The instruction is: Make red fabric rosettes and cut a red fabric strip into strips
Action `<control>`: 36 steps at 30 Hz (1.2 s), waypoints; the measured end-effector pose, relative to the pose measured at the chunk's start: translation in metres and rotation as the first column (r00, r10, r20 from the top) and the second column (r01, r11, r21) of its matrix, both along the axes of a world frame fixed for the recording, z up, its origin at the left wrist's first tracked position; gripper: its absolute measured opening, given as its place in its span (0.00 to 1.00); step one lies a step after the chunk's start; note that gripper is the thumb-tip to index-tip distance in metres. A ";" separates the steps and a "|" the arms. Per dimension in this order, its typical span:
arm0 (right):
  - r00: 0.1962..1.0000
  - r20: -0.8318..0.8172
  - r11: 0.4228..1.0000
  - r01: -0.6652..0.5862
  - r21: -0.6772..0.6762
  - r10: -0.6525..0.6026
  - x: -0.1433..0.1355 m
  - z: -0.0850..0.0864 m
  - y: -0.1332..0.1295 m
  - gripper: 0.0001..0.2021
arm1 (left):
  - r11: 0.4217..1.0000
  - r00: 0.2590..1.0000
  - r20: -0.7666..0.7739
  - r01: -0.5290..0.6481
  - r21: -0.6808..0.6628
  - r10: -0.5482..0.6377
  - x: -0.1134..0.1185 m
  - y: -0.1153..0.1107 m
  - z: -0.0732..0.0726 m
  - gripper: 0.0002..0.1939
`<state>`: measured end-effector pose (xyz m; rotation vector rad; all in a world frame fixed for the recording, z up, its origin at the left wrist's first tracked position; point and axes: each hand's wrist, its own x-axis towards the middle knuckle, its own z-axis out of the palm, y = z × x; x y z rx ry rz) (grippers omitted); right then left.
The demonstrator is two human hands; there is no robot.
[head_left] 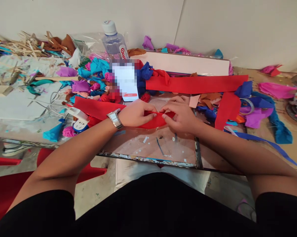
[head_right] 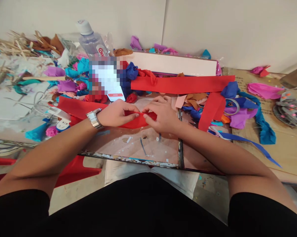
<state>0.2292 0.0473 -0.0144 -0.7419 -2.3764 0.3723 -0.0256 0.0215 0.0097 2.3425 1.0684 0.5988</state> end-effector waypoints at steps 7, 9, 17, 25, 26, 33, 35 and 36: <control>1.000 -0.015 0.999 0.027 0.019 -0.027 -0.001 0.000 0.000 0.08 | 0.999 0.999 0.039 -0.031 0.031 0.030 0.000 0.000 0.000 0.12; 0.999 -0.018 0.999 0.039 0.009 -0.038 0.000 0.000 0.001 0.07 | 0.994 0.997 0.023 -0.080 0.072 0.079 -0.002 0.001 0.000 0.11; 1.000 0.025 1.000 0.014 0.007 -0.015 -0.003 -0.001 -0.001 0.09 | 0.996 0.999 -0.013 -0.038 0.080 0.039 0.001 -0.002 -0.001 0.11; 0.998 0.069 0.999 0.010 0.050 -0.013 -0.003 -0.002 -0.003 0.08 | 0.997 0.998 -0.032 0.059 0.044 -0.058 0.003 0.000 -0.004 0.17; 0.997 0.073 0.998 0.008 0.055 -0.012 -0.003 -0.002 -0.004 0.08 | 0.996 0.997 -0.035 0.073 0.044 -0.072 0.003 0.000 -0.004 0.18; 0.997 0.074 0.995 0.018 0.103 -0.026 -0.003 -0.003 -0.005 0.07 | 0.999 0.999 -0.021 0.037 -0.018 -0.037 0.004 0.003 -0.008 0.17; 0.998 0.050 0.991 0.023 0.131 -0.030 -0.003 -0.004 -0.005 0.07 | 0.999 1.000 0.003 0.019 -0.045 -0.019 0.004 0.003 -0.009 0.17; 0.999 0.035 0.989 0.028 0.143 -0.033 -0.003 -0.004 -0.005 0.07 | 0.998 1.000 0.018 0.013 -0.059 -0.012 0.004 0.003 -0.009 0.17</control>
